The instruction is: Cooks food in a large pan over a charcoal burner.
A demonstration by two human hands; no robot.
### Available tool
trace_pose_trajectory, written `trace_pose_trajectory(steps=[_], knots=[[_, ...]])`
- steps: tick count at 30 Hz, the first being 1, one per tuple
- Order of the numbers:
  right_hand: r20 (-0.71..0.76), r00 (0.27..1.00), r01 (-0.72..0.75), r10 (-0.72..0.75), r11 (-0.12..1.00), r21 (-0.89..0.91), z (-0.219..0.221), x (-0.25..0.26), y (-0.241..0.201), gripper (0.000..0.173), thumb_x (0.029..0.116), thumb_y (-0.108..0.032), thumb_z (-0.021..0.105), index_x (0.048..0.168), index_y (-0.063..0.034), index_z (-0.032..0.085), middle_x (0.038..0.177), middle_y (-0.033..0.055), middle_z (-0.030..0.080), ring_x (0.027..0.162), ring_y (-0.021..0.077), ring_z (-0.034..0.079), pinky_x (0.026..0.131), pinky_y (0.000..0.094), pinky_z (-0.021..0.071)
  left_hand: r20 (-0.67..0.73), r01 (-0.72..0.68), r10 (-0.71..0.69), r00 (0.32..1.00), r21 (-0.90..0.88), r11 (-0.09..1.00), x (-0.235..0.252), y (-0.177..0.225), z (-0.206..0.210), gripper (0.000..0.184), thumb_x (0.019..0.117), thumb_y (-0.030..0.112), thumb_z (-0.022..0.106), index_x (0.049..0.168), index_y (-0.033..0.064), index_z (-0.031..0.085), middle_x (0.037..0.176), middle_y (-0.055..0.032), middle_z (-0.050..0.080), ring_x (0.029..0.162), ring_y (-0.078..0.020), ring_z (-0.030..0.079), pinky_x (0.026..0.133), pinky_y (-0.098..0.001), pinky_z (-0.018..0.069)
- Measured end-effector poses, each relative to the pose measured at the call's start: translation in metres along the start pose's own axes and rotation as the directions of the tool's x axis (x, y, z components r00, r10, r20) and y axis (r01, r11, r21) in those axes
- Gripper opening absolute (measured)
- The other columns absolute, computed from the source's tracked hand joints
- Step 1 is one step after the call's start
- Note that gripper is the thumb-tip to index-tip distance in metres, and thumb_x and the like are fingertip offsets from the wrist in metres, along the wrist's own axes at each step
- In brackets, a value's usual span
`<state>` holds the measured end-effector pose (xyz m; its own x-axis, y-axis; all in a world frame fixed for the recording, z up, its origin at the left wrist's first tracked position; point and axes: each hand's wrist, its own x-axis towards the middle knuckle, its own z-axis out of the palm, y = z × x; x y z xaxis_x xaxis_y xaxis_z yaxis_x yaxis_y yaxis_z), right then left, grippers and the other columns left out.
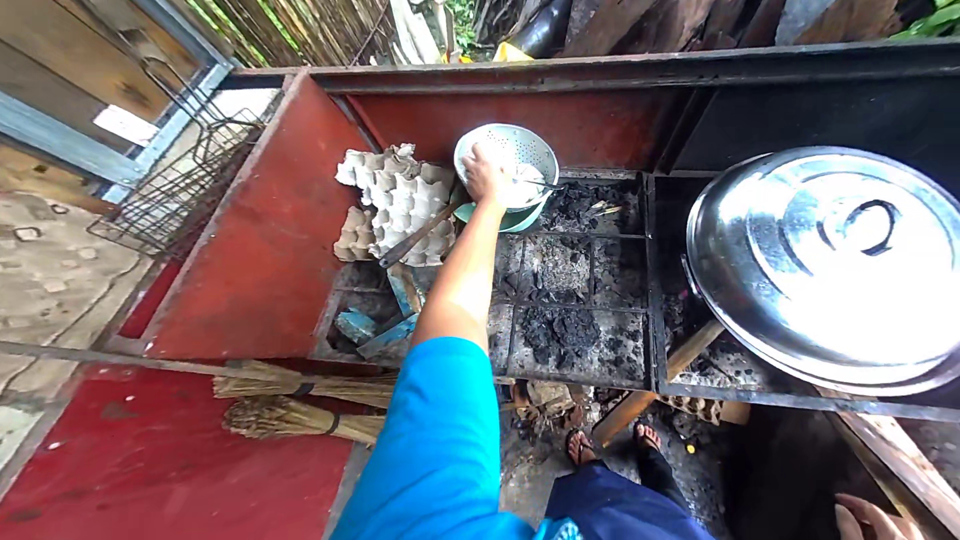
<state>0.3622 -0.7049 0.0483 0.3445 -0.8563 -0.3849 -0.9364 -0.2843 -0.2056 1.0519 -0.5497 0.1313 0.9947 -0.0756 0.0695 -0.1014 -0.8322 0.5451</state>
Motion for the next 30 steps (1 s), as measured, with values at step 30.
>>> trace_pose_trajectory(steps=[30], knots=[[0.238,0.896,-0.423,0.376,0.886,0.192,0.122,-0.131,0.156,0.030,0.1038,-0.012,0.054,0.125,0.0042,0.068,0.132,0.0375,0.058,0.129,0.0549,0.053,0.105,0.0720,0.0397,0.399,0.368,-0.031,0.917,-0.810,0.458,-0.068,0.042,0.083,0.028,0.0986,-0.008,0.042,0.123,0.0040,0.048,0.102,-0.0058,0.059,0.081,-0.0066,0.063,0.073,-0.0189,0.0549]])
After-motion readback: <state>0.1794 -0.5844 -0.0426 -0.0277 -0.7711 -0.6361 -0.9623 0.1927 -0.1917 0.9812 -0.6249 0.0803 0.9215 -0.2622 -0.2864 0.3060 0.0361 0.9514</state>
